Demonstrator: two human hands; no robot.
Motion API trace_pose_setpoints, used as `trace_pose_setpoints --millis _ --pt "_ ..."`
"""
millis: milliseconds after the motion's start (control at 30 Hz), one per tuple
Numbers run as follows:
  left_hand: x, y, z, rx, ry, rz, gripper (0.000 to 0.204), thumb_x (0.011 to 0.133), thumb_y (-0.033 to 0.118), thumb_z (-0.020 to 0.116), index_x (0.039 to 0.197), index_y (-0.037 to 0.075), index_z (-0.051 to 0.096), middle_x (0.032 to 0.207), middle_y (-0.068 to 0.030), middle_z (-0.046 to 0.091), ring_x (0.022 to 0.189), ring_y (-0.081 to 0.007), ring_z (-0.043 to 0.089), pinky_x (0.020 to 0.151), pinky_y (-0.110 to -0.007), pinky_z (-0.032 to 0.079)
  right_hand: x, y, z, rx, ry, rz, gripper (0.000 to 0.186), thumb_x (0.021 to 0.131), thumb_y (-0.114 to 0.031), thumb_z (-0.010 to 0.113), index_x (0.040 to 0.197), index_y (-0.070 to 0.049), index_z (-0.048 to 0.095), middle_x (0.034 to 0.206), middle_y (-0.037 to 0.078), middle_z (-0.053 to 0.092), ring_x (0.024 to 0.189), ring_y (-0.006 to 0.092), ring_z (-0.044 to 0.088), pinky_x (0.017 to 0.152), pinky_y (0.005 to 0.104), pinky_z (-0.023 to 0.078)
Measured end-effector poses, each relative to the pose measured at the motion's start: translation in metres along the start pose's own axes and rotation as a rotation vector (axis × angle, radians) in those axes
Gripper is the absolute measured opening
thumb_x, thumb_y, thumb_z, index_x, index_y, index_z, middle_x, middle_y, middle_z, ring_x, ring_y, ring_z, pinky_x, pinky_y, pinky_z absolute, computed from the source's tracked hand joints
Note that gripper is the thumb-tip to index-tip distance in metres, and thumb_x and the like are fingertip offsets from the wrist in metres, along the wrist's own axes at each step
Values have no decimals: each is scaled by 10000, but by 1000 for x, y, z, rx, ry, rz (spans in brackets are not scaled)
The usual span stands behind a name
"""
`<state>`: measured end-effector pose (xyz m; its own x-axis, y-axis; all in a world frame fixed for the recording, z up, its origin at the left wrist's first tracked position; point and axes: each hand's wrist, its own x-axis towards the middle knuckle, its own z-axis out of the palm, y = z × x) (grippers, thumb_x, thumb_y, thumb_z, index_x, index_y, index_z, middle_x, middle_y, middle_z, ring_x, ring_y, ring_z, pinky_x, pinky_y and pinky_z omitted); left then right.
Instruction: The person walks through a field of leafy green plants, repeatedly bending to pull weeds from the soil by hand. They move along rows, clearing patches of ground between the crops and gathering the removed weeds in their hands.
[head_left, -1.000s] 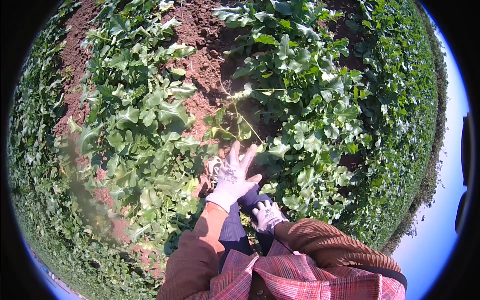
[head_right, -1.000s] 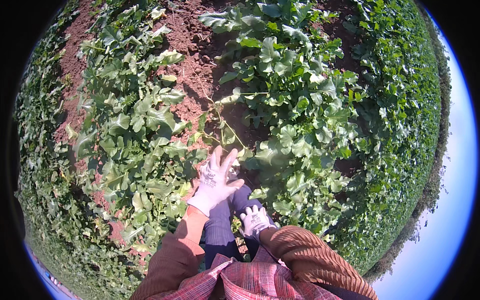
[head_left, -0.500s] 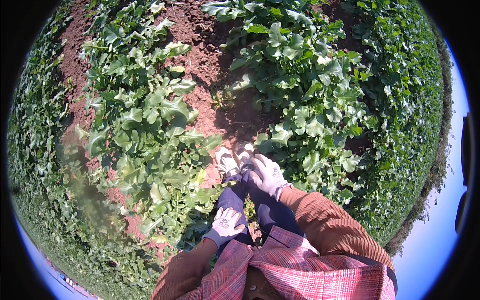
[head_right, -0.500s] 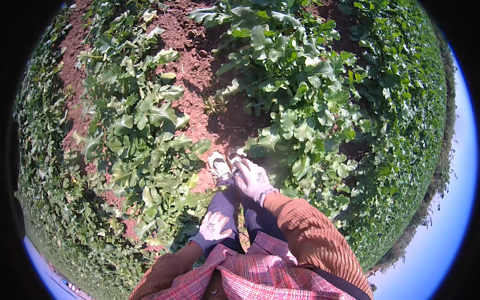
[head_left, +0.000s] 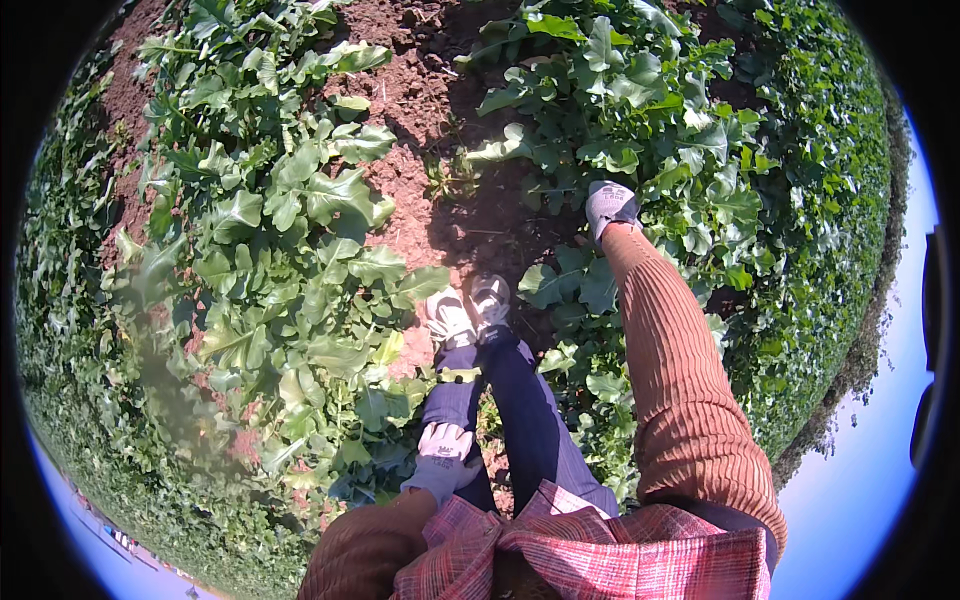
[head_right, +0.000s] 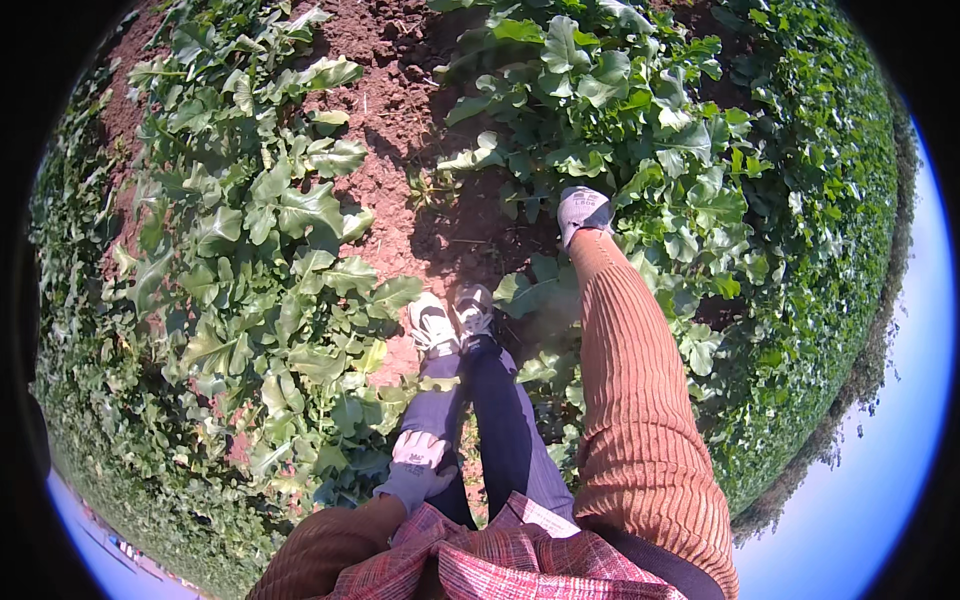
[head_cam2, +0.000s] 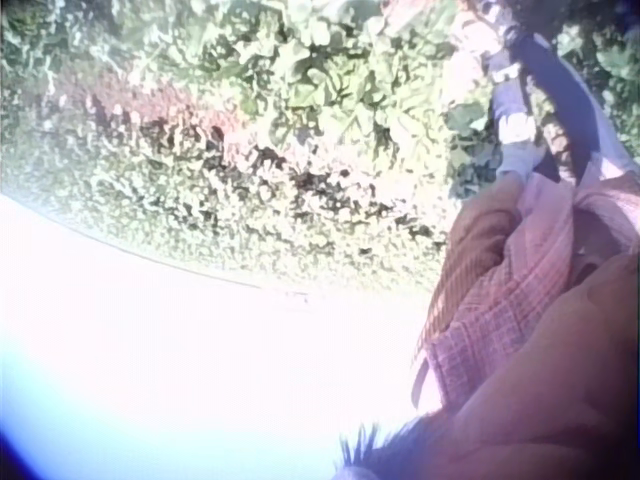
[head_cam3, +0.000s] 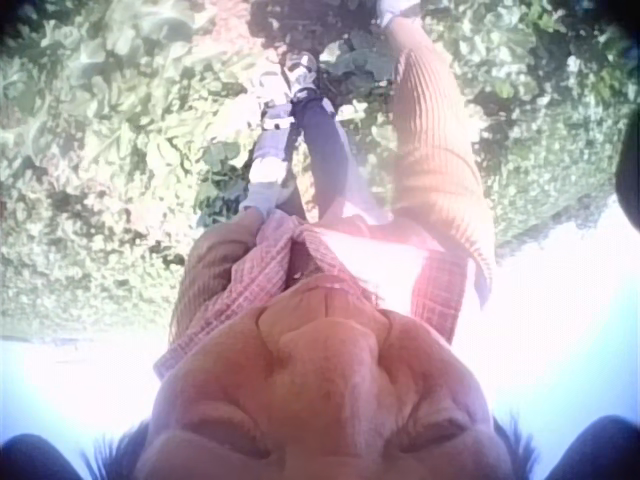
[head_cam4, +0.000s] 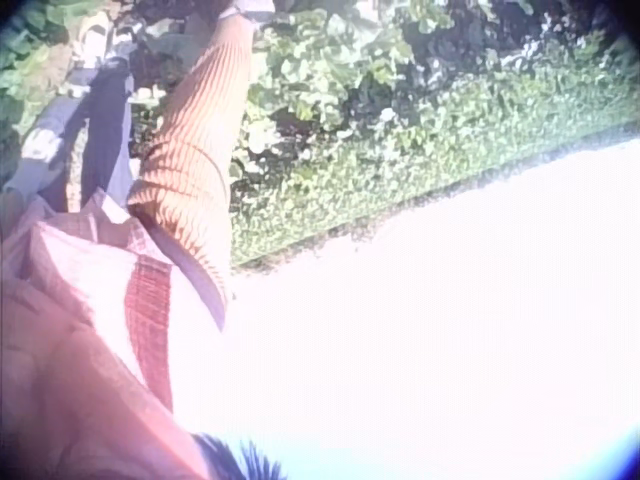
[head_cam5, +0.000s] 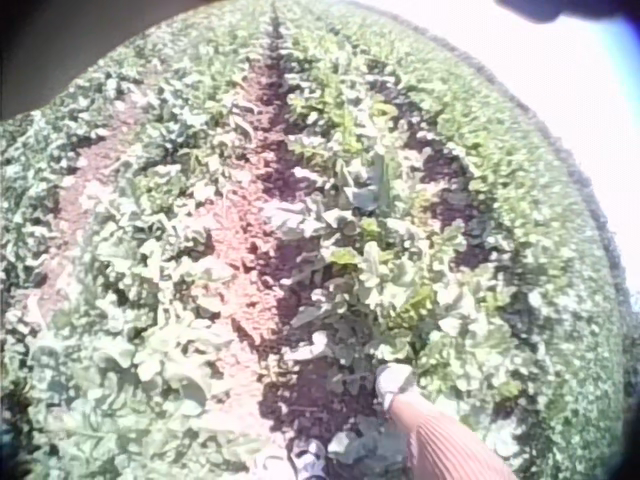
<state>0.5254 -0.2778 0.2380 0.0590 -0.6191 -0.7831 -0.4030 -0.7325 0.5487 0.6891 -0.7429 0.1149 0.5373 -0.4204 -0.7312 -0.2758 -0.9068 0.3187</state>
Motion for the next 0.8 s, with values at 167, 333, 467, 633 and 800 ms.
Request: trace_pose_setpoints --millis 167,333,467,633,800 --pt "0 -1 4 -73 163 34 512 769 491 719 1146 146 677 1102 -106 635 1156 -302 564 1083 -489 354 -54 -21 -17 332 184 -193 227 928 -295 610 956 -82 685 924 170 711 889 381 684 785 491 531" --pt "5 5 -2 -71 153 22 508 769 492 723 1142 150 682 1118 -101 637 1160 -297 561 1077 -478 362 -77 -5 -39 792 -396 -636 443 915 -377 706 1209 -45 694 973 128 757 884 271 718 807 406 553" --pt "10 11 -7 -59 -17 -30 538 814 512 675 1205 143 651 1200 -96 618 1232 -273 528 1125 -472 328 -16 42 -55 857 300 43 291 928 -264 629 1098 -46 722 1022 194 737 938 363 709 790 437 555" --pt "14 17 -13 -59 -53 -60 526 814 518 665 1178 139 652 1191 -83 613 1236 -251 525 1102 -461 354 46 93 -44 267 12 130 316 959 -204 519 1179 -67 699 1178 196 701 1119 375 663 896 457 550" --pt "16 18 -12 -11 -61 -58 518 800 529 679 1137 137 660 1167 -80 617 1200 -253 546 1068 -462 377 46 90 -24 322 -112 274 310 958 -109 512 1185 -37 711 1277 194 670 1203 363 646 1002 476 530"
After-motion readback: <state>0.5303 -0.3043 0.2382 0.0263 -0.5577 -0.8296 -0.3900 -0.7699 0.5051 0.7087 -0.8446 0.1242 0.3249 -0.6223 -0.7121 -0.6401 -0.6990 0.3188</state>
